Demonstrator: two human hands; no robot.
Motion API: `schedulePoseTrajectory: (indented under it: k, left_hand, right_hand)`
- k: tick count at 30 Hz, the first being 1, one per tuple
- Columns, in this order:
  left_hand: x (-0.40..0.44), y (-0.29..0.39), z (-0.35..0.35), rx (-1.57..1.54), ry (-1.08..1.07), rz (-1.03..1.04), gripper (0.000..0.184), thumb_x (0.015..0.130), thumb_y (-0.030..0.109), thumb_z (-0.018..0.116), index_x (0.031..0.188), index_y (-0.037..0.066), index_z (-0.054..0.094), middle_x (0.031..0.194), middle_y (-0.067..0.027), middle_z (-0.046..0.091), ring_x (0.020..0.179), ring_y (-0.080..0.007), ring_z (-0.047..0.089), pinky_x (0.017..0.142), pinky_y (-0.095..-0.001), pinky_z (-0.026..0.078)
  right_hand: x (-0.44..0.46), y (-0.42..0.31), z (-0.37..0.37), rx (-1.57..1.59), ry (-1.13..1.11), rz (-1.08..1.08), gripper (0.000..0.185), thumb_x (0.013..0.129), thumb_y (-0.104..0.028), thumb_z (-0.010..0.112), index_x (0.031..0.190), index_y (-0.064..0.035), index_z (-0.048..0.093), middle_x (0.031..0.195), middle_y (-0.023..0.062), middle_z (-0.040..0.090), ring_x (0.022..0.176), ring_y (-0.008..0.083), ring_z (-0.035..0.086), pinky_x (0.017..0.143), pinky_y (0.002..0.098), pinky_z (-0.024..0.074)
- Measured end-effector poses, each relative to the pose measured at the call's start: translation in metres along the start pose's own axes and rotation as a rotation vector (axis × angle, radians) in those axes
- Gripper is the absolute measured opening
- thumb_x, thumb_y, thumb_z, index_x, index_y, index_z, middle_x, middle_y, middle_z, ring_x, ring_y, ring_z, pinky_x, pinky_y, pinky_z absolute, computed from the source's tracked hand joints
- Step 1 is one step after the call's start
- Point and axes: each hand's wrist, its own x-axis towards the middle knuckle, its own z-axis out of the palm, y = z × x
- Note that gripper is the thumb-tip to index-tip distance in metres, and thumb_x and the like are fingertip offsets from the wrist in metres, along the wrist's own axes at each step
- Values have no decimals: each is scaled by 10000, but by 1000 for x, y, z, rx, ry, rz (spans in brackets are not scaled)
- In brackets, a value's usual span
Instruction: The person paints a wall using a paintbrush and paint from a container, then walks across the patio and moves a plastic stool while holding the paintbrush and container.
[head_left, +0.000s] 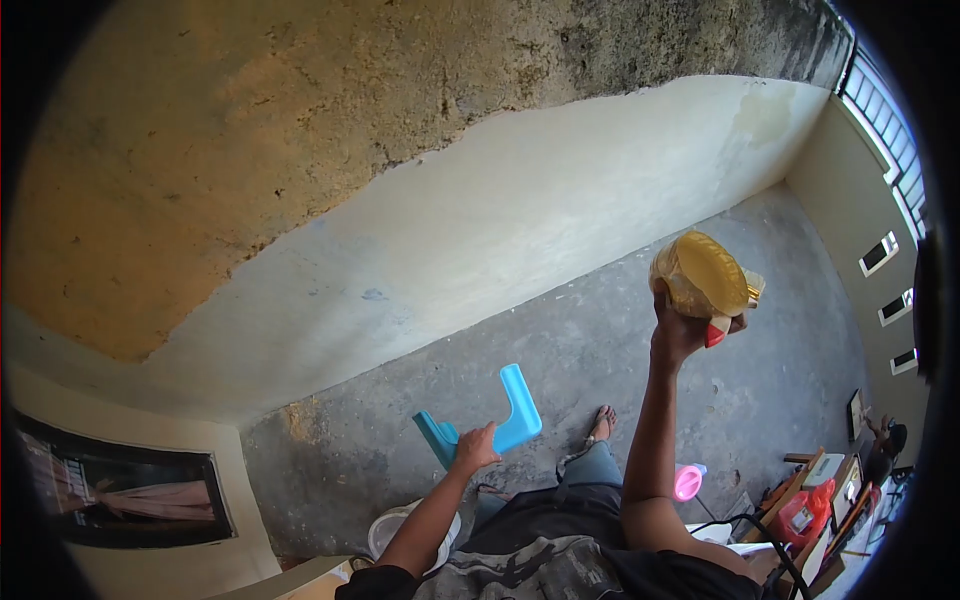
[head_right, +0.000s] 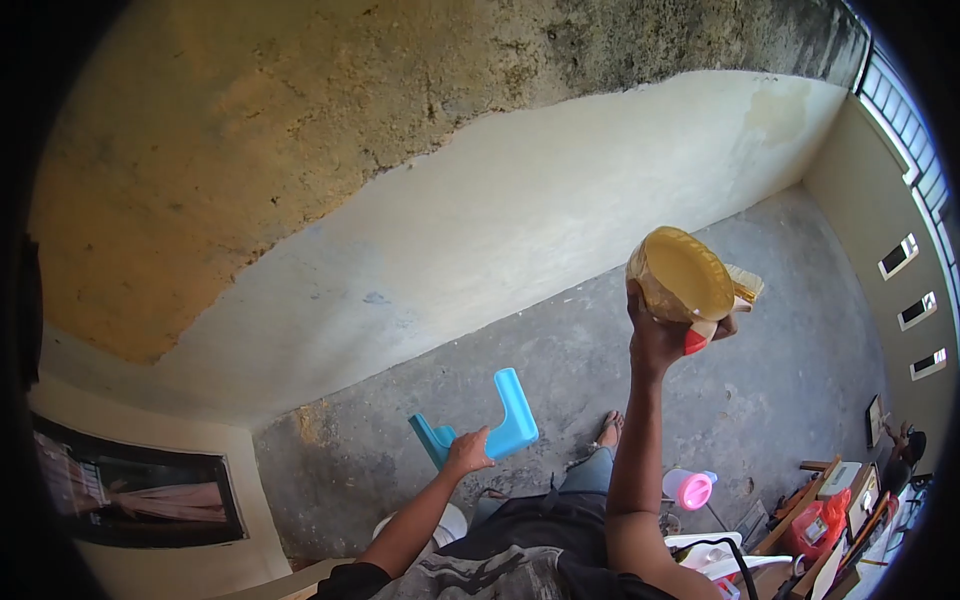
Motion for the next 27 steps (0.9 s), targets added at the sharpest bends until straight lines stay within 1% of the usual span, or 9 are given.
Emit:
schedulePoseTrajectory:
  k: [3,6,10,14,18,20,21,24,27]
  left_hand:
    - [73,35,39,-9,-121,54,706,607,359,853,1149,76,499,1029,-177,655,1005,-378,631,817,-495,508]
    - [116,56,64,-82,-225,82,717,619,368,847,1169,62,504,1064,-176,647,1040,-378,617,831,-493,506]
    - [172,45,111,-217,-391,41,782,617,388,834,1226,25,504,1120,-202,632,1075,-384,598,878,-484,496]
    - [226,22,156,-336,-446,21,818,617,404,822,1269,21,510,1179,-214,618,1103,-387,583,907,-476,487]
    - [303,-2,240,-452,-485,18,765,622,388,825,1233,18,550,1171,-211,627,1091,-367,600,902,-464,490]
    - [340,-11,285,-527,-752,73,724,626,368,831,1209,18,580,1155,-202,641,1061,-342,625,893,-441,496]
    - [358,-19,306,-538,-831,108,713,622,349,842,1199,16,588,1137,-187,655,1024,-309,646,870,-423,503]
    - [395,-44,368,-570,-1136,138,658,678,317,815,1210,12,577,1088,-165,676,981,-277,660,847,-405,509]
    - [419,-67,436,-526,-1163,174,528,756,216,756,1193,-12,565,950,-107,706,871,-197,668,810,-351,511]
  right_hand:
    - [21,56,-11,-128,-106,-64,880,618,28,869,1257,-71,271,1226,79,421,1098,201,507,965,348,477]
    - [31,107,-25,-229,-303,-19,912,633,-8,871,1333,-34,287,1264,102,461,1127,215,512,995,368,457]
    - [37,152,-20,-228,-455,-94,893,744,-277,840,1386,21,295,1418,214,429,1278,343,464,1096,447,341]
    - [6,201,-11,-349,-446,-57,916,725,-434,818,1368,26,355,1329,199,514,1262,334,474,1097,461,320]
    - [-48,279,-28,-350,-533,-29,1021,725,-612,741,1418,-18,283,1381,185,416,1269,332,460,1098,488,316]
    - [-71,301,-26,-356,-639,-1,1068,707,-629,744,1439,-38,239,1382,167,376,1272,320,447,1090,478,330]
    - [-107,359,-98,-156,-544,207,1037,720,-389,832,1467,-72,188,1466,147,328,1354,321,332,1125,457,291]
    - [-129,381,-61,-269,-710,53,1068,682,-516,827,1445,-62,233,1403,125,369,1303,297,389,1107,432,314]
    - [-156,427,-67,-22,-691,91,1095,637,-559,834,1429,-65,261,1340,122,401,1279,281,413,1091,428,331]
